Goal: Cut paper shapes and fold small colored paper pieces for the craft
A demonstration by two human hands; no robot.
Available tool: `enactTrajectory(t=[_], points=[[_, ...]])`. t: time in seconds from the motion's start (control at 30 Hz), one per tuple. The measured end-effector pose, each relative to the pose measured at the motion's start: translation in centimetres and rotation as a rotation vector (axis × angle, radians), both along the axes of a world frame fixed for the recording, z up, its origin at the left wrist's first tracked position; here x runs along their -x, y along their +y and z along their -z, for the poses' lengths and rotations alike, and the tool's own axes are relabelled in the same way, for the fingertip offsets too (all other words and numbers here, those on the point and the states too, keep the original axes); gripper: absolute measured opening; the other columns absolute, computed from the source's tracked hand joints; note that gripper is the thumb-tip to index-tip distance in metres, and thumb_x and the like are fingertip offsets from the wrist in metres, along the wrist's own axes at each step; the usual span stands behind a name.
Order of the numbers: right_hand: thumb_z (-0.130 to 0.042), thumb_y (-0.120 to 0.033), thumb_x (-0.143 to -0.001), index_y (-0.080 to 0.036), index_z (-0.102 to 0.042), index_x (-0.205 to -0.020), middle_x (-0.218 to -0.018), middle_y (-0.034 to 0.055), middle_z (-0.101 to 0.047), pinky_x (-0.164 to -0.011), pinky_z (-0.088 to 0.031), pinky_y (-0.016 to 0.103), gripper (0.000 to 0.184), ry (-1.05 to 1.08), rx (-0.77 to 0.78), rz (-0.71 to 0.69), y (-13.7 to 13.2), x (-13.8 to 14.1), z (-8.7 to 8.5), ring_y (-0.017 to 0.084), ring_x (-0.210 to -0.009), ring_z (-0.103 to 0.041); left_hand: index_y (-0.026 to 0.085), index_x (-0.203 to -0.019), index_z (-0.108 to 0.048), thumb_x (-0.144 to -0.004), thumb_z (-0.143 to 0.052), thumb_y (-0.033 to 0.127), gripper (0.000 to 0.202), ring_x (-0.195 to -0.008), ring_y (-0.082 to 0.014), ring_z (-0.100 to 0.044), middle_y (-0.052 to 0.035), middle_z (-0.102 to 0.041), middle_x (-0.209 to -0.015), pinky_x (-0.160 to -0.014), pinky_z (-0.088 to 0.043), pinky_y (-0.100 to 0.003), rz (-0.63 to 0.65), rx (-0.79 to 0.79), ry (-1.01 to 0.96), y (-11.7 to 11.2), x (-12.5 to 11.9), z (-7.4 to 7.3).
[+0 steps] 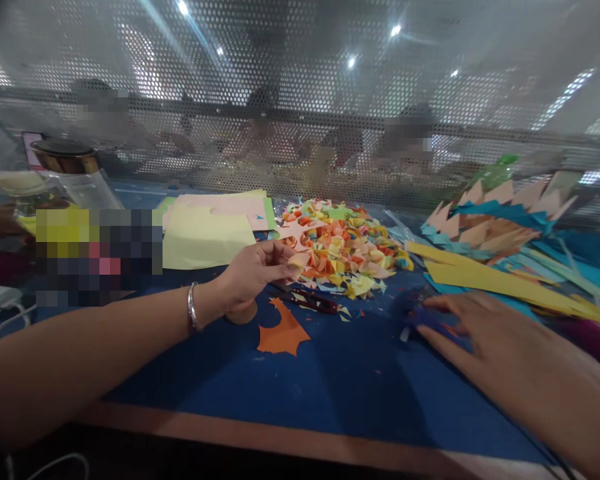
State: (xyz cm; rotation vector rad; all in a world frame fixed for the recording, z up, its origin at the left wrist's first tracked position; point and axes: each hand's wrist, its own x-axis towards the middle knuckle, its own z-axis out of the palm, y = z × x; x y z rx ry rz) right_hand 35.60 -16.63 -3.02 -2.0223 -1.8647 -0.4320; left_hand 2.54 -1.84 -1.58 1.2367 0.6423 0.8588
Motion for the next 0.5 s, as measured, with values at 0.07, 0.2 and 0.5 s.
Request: enactTrajectory(t=[0.07, 0.2, 0.5], points=[[-0.052, -0.08, -0.086, -0.029, -0.077, -0.1, -0.091, 0.01, -0.077, -0.063, -0.056, 0.044, 0.059, 0.081, 0.014, -0.074, 0.7, 3.5, -1.7, 0.028, -0.069, -0.072, 0.015, -0.088, -0.063, -0.079, -0.082, 0.009, 0.022, -0.063, -0.0075, -0.062, 0.0035, -0.065, -0.069, -0.068, -0.051, -0.025, 0.01, -0.019, 0.012, -0.1, 0.1, 0.0], [-0.058, -0.072, -0.092, -0.023, -0.075, -0.105, -0.086, 0.0106, -0.076, -0.06, -0.053, 0.038, 0.053, 0.224, 0.033, -0.218, 4.2, 10.3, -4.1, 0.023, -0.064, -0.069, 0.016, -0.088, -0.062, -0.079, -0.084, 0.016, 0.024, -0.065, -0.0076, -0.062, 0.0029, -0.066, -0.073, -0.067, -0.05, -0.025, 0.031, -0.051, 0.014, 0.0, 0.2, 0.4], [-0.061, -0.053, -0.097, -0.023, -0.075, -0.088, -0.081, 0.0057, -0.075, -0.056, -0.046, 0.031, 0.034, 0.278, 0.012, -0.443, 8.8, 14.4, -4.1, 0.018, -0.062, -0.065, 0.017, -0.089, -0.061, -0.072, -0.09, 0.022, 0.034, -0.068, -0.0087, -0.06, 0.0036, -0.063, -0.074, -0.068, -0.049, -0.026, -0.003, -0.161, 0.031, 0.5, 0.0, 1.0]])
